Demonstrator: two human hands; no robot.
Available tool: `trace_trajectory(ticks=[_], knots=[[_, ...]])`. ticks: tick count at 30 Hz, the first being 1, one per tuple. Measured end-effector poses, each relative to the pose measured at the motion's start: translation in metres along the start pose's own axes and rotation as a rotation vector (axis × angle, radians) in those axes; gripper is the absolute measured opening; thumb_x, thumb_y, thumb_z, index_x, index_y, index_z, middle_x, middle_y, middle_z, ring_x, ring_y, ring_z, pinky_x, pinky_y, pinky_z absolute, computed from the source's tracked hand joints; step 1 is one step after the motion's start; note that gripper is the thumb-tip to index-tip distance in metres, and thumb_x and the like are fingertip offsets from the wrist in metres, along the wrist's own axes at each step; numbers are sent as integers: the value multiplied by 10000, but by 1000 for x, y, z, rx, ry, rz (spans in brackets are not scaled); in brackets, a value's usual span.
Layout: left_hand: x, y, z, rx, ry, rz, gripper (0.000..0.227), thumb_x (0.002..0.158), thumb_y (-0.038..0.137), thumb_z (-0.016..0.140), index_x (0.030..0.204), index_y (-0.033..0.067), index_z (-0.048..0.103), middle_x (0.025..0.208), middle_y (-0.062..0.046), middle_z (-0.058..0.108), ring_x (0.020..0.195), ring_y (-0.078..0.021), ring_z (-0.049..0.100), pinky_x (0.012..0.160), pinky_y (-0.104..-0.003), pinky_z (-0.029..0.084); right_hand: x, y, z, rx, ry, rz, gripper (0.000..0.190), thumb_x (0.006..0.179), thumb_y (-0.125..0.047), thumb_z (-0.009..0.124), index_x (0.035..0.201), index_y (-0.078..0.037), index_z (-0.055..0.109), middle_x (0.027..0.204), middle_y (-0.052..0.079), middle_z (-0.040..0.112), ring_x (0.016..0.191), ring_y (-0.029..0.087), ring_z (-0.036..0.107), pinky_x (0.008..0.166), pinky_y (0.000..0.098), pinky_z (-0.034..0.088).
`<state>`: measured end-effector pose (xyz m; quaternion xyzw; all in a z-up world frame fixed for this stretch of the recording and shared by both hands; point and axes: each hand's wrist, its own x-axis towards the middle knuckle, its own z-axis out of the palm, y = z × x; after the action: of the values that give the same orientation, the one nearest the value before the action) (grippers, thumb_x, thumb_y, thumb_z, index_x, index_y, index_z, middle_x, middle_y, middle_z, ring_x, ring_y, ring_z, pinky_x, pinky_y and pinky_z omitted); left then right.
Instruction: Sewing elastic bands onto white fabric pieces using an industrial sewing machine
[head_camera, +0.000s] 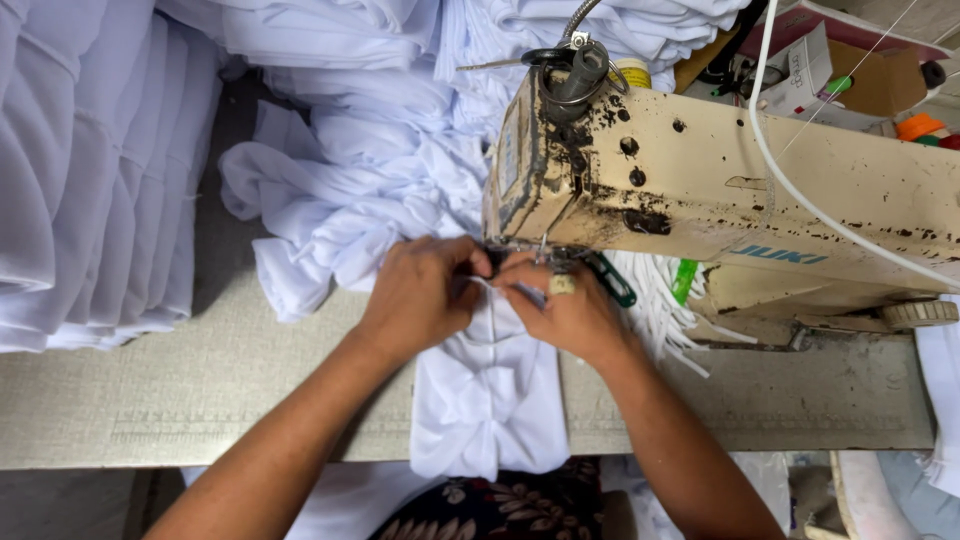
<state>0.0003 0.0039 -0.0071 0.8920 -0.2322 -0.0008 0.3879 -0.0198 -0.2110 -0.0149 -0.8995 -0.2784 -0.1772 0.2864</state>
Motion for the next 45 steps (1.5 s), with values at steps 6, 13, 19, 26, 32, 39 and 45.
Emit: trace_trajectory(ticks=[6, 13, 19, 26, 32, 39, 45], knots=[[-2, -13, -21, 214, -127, 421, 255, 794, 133, 669, 1028, 154, 769, 1043, -65, 779, 997, -302, 721, 793, -438, 585, -11, 10, -12, 61, -168, -99, 313, 883, 48, 561, 1068, -69, 785, 1073, 164, 773, 948, 383, 736, 808, 474, 601], [0, -32, 5, 368, 25, 357, 239, 829, 211, 656, 1041, 224, 763, 1025, 55, 725, 998, -174, 713, 729, -334, 595, -14, 23, 11, -87, -98, -103, 316, 907, -50, 572, 1108, -141, 797, 1056, 72, 783, 942, 289, 748, 840, 404, 598], [0, -37, 27, 420, 161, 284, 193, 891, 229, 597, 977, 296, 756, 1051, 145, 678, 1044, -107, 667, 866, -270, 555, -16, 23, 20, -144, -52, -92, 344, 912, -75, 574, 1170, -149, 789, 1034, 89, 778, 965, 302, 739, 871, 418, 596], [-9, -22, 25, 396, 280, 382, 144, 908, 242, 657, 940, 212, 794, 1104, 47, 686, 1113, -204, 643, 1151, -437, 394, -28, -4, -22, -111, -75, 20, 383, 876, 3, 584, 1180, -128, 777, 1075, 147, 773, 1045, 321, 724, 873, 425, 591], [-34, 23, 38, 287, 171, 147, 381, 994, 239, 479, 1333, 103, 586, 1396, -213, 563, 1207, -396, 579, 1068, -657, 353, -109, -2, -124, -191, 376, 634, 66, 1076, -36, 669, 1129, -4, 692, 990, 133, 715, 746, 181, 685, 577, 269, 573], [-31, 32, 61, 757, 177, 91, 739, 1048, 656, 236, 1536, 160, 484, 1491, -202, 554, 1373, -390, 518, 1176, -744, 103, -192, 56, -146, -562, 445, 505, 356, 1209, -107, 479, 1304, 144, 712, 1351, 326, 668, 1364, 478, 564, 1118, 554, 456], [-33, 27, 61, 793, 141, 102, 693, 1062, 621, 191, 1571, 207, 415, 1550, -197, 493, 1420, -381, 485, 1139, -795, 105, -178, 55, -148, -588, 519, 397, 408, 1282, -140, 461, 1165, 133, 741, 1195, 258, 725, 1201, 417, 639, 1070, 512, 472]])
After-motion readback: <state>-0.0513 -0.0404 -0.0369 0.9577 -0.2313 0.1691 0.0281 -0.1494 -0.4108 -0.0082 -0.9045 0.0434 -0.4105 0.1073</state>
